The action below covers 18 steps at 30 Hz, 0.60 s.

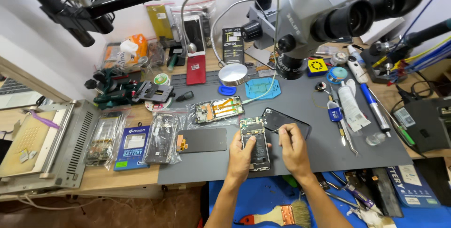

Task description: The person handles a black smartphone battery, peels off a protective film, and places it on the workbench. They then pick up a disassembled smartphone, connect a ribbon cable to the motherboard, and reposition the device on the table.

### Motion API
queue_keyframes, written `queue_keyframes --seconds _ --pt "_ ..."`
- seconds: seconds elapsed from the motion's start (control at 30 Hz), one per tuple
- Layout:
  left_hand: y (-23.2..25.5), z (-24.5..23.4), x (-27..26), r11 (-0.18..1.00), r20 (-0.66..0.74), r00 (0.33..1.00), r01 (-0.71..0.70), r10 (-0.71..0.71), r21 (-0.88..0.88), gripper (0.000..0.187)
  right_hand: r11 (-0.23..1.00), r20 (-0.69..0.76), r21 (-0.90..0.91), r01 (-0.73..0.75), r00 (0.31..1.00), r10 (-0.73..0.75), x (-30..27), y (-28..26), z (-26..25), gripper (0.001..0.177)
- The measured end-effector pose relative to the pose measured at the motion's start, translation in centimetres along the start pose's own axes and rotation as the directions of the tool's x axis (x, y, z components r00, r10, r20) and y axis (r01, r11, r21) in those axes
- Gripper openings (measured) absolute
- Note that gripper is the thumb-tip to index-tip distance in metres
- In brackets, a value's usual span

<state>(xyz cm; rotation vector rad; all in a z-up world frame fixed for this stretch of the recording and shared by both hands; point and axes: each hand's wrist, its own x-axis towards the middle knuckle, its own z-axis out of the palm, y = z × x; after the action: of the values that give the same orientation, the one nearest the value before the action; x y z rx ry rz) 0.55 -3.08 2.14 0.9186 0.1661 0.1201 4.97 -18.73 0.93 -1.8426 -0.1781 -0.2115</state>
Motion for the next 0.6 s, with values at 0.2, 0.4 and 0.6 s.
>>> queue_keyframes --seconds 0.2,0.4,0.6 --pt "-0.3 -1.3 0.3 0.922 0.055 0.974 -0.226 0.220 0.313 0.081 0.983 0.040 0.123 -0.135 0.991 0.131 -0.6 0.1 0.9 0.020" --pt "-1.1 -2.4 0.7 0.825 0.059 0.950 -0.295 0.305 0.483 0.019 0.972 0.073 0.191 -0.133 0.990 0.121 -1.0 0.5 1.8 0.017" --pt "-1.1 -2.2 0.5 0.825 0.050 0.963 -0.253 0.264 0.505 0.014 0.976 0.082 0.187 -0.114 0.992 0.100 -1.5 0.1 1.9 0.017"
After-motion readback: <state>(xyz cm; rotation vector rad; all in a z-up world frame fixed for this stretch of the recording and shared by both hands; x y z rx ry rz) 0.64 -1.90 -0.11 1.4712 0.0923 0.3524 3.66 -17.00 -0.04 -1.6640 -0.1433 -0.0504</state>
